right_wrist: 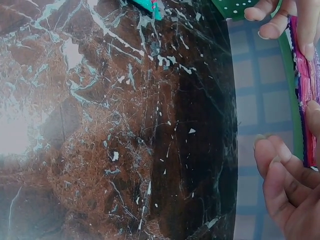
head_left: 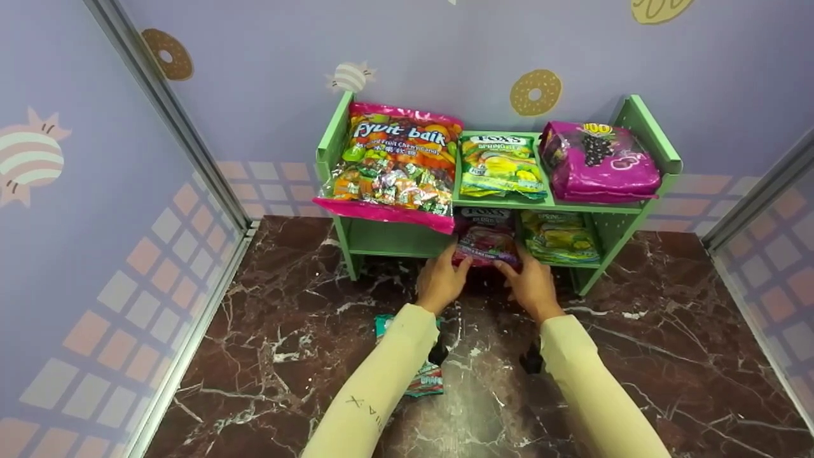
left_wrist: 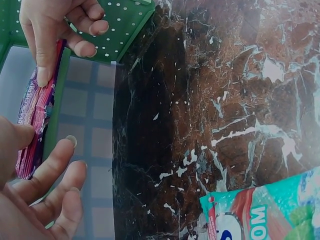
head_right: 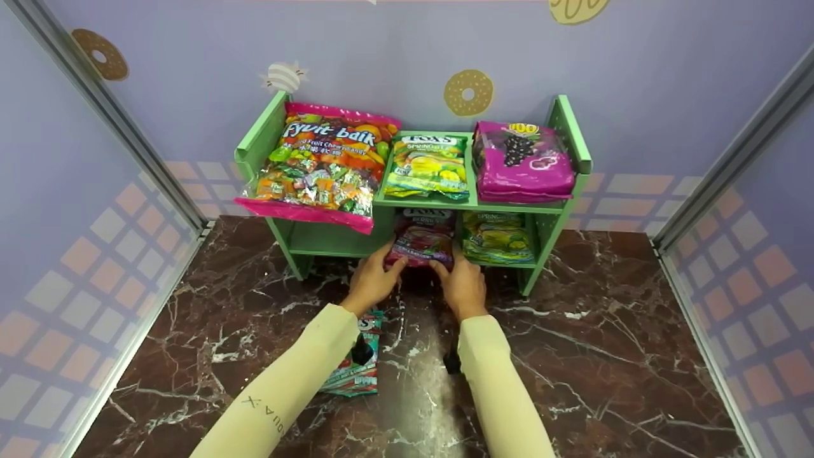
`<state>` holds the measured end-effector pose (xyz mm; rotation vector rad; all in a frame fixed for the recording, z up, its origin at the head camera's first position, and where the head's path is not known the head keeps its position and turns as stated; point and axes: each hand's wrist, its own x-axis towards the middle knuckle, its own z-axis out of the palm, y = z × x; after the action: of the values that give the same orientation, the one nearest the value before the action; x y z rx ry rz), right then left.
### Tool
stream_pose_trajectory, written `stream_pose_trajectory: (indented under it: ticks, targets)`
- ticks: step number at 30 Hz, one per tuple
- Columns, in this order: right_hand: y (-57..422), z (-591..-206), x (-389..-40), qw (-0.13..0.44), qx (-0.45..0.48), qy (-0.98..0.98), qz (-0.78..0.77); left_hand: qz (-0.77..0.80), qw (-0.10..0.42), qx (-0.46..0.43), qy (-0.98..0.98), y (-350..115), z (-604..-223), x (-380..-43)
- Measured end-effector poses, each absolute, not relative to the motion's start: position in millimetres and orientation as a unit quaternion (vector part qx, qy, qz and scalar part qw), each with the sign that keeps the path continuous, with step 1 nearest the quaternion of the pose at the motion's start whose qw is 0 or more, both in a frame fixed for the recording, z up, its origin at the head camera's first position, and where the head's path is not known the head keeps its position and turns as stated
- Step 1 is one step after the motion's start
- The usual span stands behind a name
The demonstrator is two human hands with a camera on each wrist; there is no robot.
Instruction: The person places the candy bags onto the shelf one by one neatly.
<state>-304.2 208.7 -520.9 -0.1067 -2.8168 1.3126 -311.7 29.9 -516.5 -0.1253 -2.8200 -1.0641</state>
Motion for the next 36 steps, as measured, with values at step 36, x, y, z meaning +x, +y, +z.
stream_pose_trajectory:
  ticks: [36]
  targets:
    - [214,-519,-274,0.092,0.000,-0.906,0.412,-0.390,0.069,-0.103,-0.912,4,-513,-280]
